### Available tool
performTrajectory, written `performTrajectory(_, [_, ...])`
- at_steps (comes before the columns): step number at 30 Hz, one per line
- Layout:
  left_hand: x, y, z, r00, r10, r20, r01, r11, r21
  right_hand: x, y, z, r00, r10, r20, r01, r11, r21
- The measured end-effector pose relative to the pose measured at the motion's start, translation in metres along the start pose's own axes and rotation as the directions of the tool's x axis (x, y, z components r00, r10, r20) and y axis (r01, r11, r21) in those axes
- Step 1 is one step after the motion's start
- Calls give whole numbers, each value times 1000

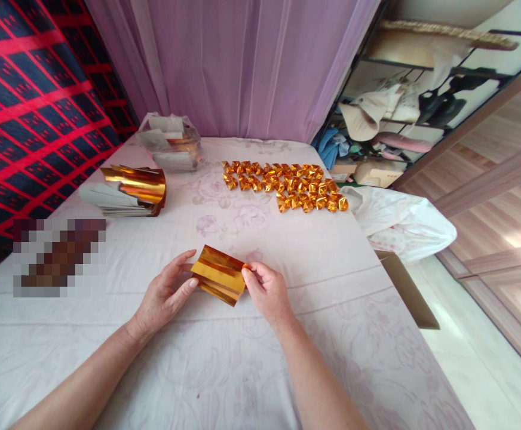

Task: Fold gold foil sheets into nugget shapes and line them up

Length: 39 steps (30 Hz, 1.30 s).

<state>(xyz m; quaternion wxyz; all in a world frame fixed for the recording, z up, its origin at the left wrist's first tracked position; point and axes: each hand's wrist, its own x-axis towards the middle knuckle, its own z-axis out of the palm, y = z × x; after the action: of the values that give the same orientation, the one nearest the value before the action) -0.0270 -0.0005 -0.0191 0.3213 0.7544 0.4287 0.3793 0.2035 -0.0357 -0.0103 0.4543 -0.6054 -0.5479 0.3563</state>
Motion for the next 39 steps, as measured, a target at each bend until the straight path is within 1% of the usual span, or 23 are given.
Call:
performTrajectory(3, [-1, -1, 3, 998, -62, 6, 62, 991, -116, -1, 2, 1, 1000, -1, 20, 1, 1000, 0])
performTrajectory(6, [-1, -2, 6, 996, -89, 7, 89, 981, -173, -1, 2, 3, 999, -2, 43, 3, 1000, -13])
performTrajectory(13, [1, 0, 6, 988, -151, 10, 151, 975, -162, -2, 6, 2, 998, -8, 67, 12, 998, -61])
performTrajectory(18, [1, -1, 7, 987, -158, -4, 157, 980, -121, -3, 9, 4, 994, -4, 106, 5, 1000, -5])
performTrajectory(20, [0, -2, 8, 988, -154, -14, 152, 985, -85, -4, 10, 5, 995, -21, 96, 22, 1000, -13])
performTrajectory(23, [1, -2, 7, 993, -106, -43, 108, 993, 46, -3, 11, 6, 998, -50, 49, 53, 996, -71])
performTrajectory(25, [2, -1, 5, 999, -22, -37, 28, 985, 169, -2, 13, 6, 998, -62, 29, 64, 993, -98])
performTrajectory(27, [3, 0, 3, 998, 59, -1, -56, 964, 259, -1, 15, 4, 997, -70, 20, 72, 990, -120])
performTrajectory(30, [4, 1, 1, 993, 111, 30, -114, 947, 300, 1, 19, 1, 997, -80, 14, 82, 986, -143])
performTrajectory(33, [4, 0, 1, 991, 130, 24, -131, 940, 314, 2, 19, -1, 996, -85, -15, 82, 982, -170])
performTrajectory(36, [3, 2, 2, 983, 180, 21, -175, 911, 372, 2, 18, 1, 996, -60, -59, 48, 983, -176])
performTrajectory(37, [2, 4, 2, 978, 202, 41, -201, 894, 401, 2, 18, 2, 997, -46, -67, 34, 984, -174])
performTrajectory(39, [1, 7, 4, 964, 235, 122, -265, 850, 456, 2, 17, 3, 997, -33, -75, 19, 984, -179])
